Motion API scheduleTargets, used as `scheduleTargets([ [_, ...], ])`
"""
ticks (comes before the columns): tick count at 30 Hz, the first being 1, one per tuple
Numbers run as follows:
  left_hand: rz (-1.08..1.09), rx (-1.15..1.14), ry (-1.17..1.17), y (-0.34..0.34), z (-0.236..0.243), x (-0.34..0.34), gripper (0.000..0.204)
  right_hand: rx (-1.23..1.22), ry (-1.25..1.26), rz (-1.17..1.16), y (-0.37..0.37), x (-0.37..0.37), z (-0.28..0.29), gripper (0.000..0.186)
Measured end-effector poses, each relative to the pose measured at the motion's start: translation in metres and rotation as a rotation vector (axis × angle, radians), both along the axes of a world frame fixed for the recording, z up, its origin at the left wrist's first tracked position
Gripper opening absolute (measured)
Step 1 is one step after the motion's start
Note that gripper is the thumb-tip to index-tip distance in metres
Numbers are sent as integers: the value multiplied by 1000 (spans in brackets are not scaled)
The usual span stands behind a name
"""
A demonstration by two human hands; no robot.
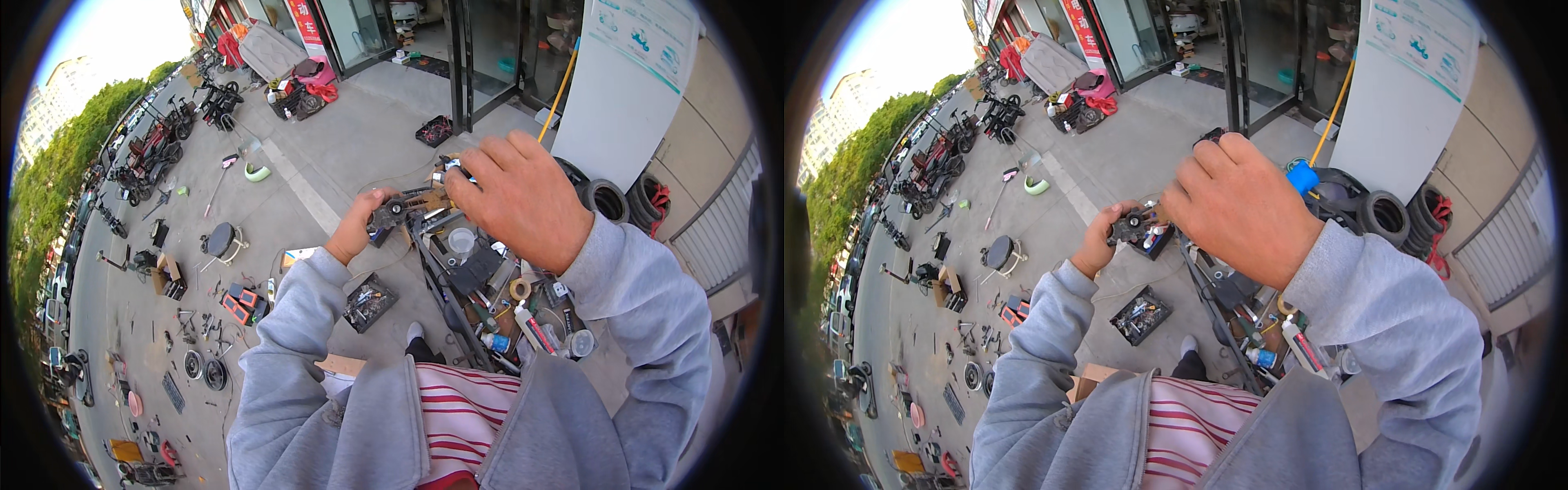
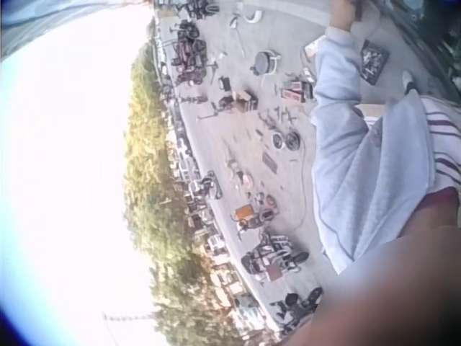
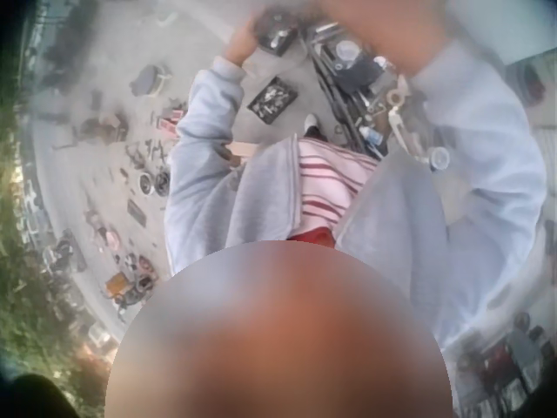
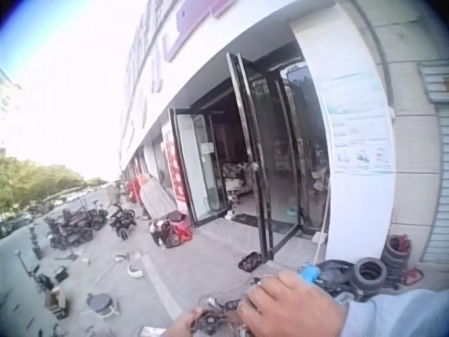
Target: The person disassembles a small mechanical component using pliers and a screwdriver, removes a pin, and applies lubricant to the part. They then handle a cylindrical filter-like object and place it aside.
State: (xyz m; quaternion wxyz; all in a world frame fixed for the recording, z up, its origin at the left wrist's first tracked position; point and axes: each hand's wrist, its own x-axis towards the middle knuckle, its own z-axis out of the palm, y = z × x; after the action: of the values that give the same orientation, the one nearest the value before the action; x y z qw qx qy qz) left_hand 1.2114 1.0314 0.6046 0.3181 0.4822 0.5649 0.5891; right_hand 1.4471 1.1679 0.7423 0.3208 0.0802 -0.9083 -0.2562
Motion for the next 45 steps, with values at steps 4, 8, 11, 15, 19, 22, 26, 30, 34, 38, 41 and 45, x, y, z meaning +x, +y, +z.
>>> scheduleTargets([
  [4,28,-64,-26,1,11,5,51,-27,1,-29,-2,3,3,7],
  [8,15,-27,20,6,18,6,50,-58,-20,-57,-4,7,5,14],
  [11,4,-14,45,9,20,6,50,-68,-21,-86,-6,7,5,13],
  [15,1,-43,76,11,21,7,50,-73,-36,-103,-7,6,3,12],
  [19,34,-73,81,13,22,7,46,-53,-54,-147,-11,4,2,10],
  [22,24,-99,53,15,22,6,44,-40,-80,-170,-14,2,4,8],
  [26,51,-94,49,15,22,7,43,-63,-123,-188,-15,-1,6,8],
  [30,77,-111,76,14,24,8,41,-56,-118,-182,-11,-4,8,9],
  [34,105,-131,93,13,27,11,41,-16,-146,-164,-10,-5,7,9],
  [38,48,-147,80,12,28,11,40,-18,-149,-126,-11,-5,6,8],
  [41,96,-134,62,14,24,12,40,-31,-153,-146,-12,-4,7,8],
  [45,85,-93,153,15,21,10,40,-41,-172,-168,-15,-5,8,8],
])
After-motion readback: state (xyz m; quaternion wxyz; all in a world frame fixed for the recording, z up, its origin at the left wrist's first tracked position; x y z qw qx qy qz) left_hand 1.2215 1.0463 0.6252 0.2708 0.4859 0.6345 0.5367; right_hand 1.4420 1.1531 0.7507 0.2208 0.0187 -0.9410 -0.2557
